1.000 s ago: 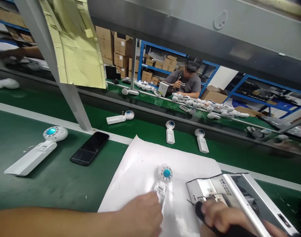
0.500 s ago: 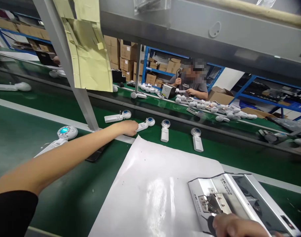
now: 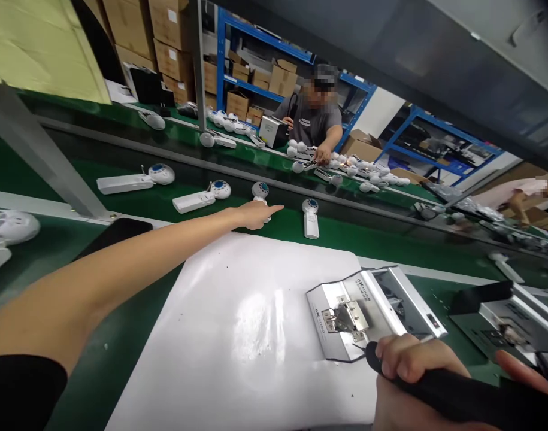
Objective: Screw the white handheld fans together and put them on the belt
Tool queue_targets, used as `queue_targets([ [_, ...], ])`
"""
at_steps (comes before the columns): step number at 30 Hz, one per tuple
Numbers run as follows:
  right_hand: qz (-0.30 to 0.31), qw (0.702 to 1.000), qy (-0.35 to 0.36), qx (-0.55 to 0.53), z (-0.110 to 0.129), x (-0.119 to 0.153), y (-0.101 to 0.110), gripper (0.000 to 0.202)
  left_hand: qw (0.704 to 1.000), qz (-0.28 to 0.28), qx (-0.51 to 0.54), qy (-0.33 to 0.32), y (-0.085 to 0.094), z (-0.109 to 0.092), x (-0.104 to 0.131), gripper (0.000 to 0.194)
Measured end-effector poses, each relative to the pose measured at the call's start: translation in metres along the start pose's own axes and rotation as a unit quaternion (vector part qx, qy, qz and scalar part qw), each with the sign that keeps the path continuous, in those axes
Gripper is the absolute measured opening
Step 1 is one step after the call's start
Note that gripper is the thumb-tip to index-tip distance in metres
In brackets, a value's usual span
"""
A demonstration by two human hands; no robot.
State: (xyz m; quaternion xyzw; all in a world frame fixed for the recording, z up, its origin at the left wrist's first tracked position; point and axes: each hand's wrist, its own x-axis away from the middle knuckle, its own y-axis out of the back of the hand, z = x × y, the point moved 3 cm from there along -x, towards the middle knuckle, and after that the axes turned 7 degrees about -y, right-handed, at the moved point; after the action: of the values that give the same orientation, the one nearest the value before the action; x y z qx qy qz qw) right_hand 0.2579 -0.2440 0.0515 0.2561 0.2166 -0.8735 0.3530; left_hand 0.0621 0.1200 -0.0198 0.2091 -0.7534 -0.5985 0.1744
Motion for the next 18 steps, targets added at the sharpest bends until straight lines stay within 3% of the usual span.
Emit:
queue_targets([
  [5, 0.033, 0.996, 0.077, 0.02, 0.001, -0.014, -0.027, 0.06, 0.998, -0.025, 0.031, -0.056, -0.019, -0.046, -0.037, 0.042],
  [9, 0.029, 0.998, 0.059, 0.018, -0.013, -0.016, -0.052, 0.057, 0.995, -0.051, 0.035, -0.078, -0.03, -0.077, -0.056, 0.037],
  [13, 0.003, 0.999, 0.048, 0.018, -0.021, -0.01, -0.059, 0.048, 0.992, -0.118, 0.036, -0.042, -0.028, -0.08, -0.051, 0.034],
  [18, -0.002, 0.999, 0.034, 0.025, -0.02, -0.004, -0.059, 0.052, 0.977, -0.206, 0.043, -0.015, -0.01, -0.088, -0.026, 0.033],
])
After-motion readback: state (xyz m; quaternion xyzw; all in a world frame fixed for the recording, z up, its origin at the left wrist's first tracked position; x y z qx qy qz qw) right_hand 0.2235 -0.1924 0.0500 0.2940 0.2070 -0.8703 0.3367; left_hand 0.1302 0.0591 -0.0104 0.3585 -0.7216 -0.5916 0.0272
